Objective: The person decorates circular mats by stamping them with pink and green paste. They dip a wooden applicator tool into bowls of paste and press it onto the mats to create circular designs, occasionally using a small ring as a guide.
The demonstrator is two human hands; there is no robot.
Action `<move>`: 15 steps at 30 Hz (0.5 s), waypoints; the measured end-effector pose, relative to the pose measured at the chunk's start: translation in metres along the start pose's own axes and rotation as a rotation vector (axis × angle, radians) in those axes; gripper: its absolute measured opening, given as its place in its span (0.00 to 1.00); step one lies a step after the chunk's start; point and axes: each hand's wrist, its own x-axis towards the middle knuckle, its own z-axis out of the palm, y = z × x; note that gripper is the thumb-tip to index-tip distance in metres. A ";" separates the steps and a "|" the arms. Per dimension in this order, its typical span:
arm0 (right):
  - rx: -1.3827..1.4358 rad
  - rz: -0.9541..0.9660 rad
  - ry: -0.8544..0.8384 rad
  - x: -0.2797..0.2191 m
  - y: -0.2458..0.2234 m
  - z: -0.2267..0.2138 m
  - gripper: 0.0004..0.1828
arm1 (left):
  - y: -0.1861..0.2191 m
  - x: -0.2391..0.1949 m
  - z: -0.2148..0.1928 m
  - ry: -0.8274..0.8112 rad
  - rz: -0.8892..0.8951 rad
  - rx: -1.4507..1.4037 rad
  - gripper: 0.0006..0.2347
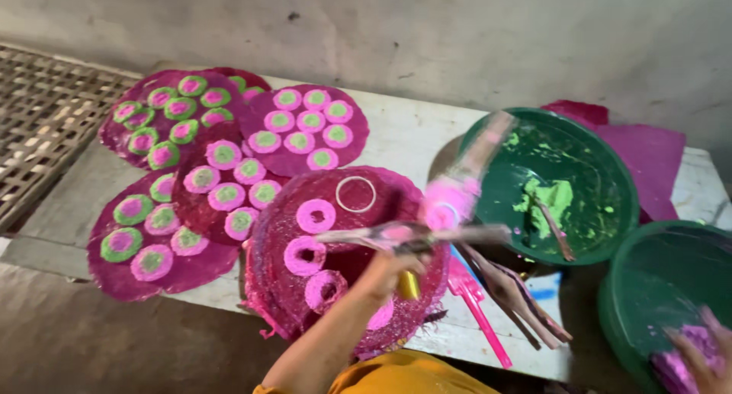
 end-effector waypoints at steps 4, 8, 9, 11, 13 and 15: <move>0.620 -0.229 -0.238 -0.024 -0.045 0.115 0.65 | -0.036 -0.015 0.061 -0.395 -0.406 -0.389 0.12; 1.083 -0.137 -0.429 -0.019 -0.038 0.168 0.54 | -0.007 -0.041 0.070 -0.598 -0.207 -0.187 0.17; 1.061 -0.115 -0.477 -0.018 -0.039 0.169 0.50 | 0.014 -0.049 0.063 -0.551 -0.020 -0.005 0.19; 0.951 -0.059 -0.558 -0.013 -0.049 0.166 0.43 | 0.056 -0.069 0.048 -0.430 0.193 0.328 0.18; 0.744 -0.207 -0.674 -0.017 -0.065 0.168 0.39 | 0.092 -0.097 0.037 -0.292 0.235 0.610 0.12; 0.506 -0.576 -0.824 -0.022 -0.085 0.177 0.36 | 0.116 -0.122 0.033 -0.305 0.110 0.764 0.11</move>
